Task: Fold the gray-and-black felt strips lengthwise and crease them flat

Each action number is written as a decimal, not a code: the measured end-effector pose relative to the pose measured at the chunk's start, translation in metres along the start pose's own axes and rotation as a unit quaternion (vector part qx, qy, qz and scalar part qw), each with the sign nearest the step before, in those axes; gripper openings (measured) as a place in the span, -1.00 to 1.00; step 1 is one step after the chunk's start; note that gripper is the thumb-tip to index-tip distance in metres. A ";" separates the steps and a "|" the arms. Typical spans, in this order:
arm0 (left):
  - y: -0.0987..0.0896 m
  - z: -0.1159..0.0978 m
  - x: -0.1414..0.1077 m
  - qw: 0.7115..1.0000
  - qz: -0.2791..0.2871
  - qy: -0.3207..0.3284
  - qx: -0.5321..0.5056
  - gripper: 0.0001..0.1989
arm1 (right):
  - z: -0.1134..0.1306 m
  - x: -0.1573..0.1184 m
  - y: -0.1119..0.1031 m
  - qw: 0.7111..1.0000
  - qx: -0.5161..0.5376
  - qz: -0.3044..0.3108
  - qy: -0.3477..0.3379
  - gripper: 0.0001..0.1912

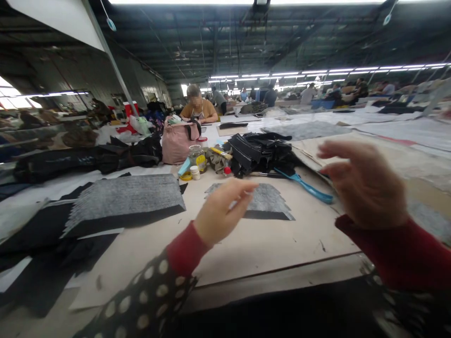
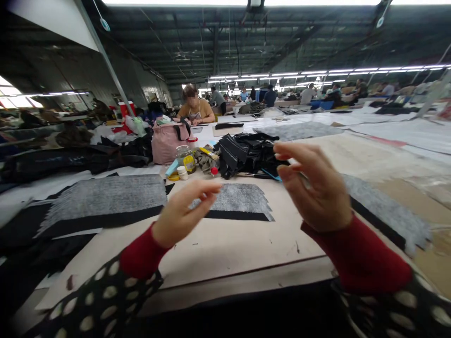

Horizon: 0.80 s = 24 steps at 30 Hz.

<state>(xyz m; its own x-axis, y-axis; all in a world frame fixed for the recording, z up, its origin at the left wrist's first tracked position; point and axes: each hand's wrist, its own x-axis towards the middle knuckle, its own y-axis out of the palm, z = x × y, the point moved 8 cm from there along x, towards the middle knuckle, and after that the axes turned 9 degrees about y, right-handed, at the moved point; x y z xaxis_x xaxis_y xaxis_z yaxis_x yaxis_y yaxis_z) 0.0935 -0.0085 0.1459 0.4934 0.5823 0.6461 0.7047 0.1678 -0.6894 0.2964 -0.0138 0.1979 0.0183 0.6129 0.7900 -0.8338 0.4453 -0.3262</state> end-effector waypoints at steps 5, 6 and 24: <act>0.115 0.012 -0.004 0.965 0.243 0.042 0.091 -0.81 | -0.093 -0.015 0.061 0.986 0.047 0.053 0.152 -0.65; 0.131 0.015 -0.005 0.955 0.268 0.048 0.118 -0.82 | -0.116 -0.020 0.071 0.978 0.068 0.052 0.189 -0.64; 0.165 0.051 0.007 0.939 0.258 0.007 0.228 -0.81 | -0.202 -0.052 0.091 0.936 0.077 0.070 0.337 -0.65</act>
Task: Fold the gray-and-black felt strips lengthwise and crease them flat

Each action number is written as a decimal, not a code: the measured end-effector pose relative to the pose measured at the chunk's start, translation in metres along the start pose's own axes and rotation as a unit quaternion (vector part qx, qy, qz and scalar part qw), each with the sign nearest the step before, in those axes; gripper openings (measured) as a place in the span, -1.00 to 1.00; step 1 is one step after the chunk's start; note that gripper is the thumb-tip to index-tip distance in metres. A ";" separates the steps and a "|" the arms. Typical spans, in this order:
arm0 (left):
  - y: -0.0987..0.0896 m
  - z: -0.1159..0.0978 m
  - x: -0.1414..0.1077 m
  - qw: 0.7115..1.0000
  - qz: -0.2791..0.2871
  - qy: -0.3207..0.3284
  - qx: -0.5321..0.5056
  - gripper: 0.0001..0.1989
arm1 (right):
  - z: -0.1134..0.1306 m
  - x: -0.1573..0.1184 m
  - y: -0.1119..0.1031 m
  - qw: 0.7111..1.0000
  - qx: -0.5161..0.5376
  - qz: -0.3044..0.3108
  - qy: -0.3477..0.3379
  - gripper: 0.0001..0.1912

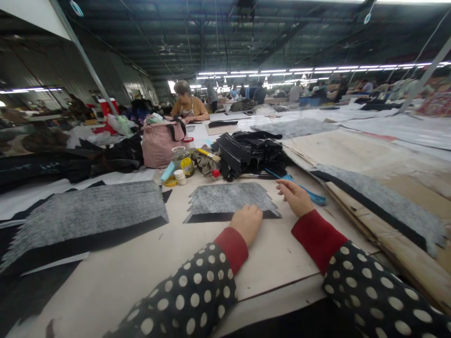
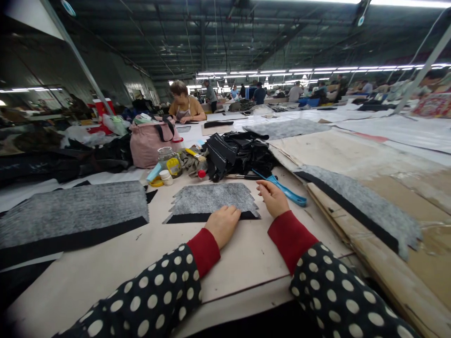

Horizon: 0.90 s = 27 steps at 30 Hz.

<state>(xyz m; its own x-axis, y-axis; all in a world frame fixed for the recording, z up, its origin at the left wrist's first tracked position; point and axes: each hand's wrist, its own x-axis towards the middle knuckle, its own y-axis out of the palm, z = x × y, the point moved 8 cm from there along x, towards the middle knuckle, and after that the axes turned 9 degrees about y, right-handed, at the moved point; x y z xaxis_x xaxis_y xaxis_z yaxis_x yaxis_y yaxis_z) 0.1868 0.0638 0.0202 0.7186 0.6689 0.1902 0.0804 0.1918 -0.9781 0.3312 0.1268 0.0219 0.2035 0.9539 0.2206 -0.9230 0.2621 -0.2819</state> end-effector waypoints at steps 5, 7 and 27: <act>0.001 0.020 0.001 0.996 -0.053 -0.057 -0.051 -0.78 | 0.027 -0.019 -0.008 0.997 -0.014 -0.040 -0.070 -0.71; 0.002 0.025 0.002 0.992 -0.065 -0.069 -0.078 -0.76 | 0.049 -0.034 -0.004 0.987 -0.053 -0.025 -0.147 -0.74; -0.003 0.055 -0.018 0.973 -0.066 -0.203 -0.084 -0.78 | 0.037 -0.062 0.076 0.814 -0.511 0.151 -0.233 -0.66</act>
<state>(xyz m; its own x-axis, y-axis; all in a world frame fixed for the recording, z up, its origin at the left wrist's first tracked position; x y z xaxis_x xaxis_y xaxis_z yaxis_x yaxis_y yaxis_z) 0.1359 0.0904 0.0240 0.3645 0.8815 0.3001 0.2905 0.1985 -0.9361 0.2368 0.0823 0.0211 -0.3469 0.9010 0.2604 -0.1070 0.2378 -0.9654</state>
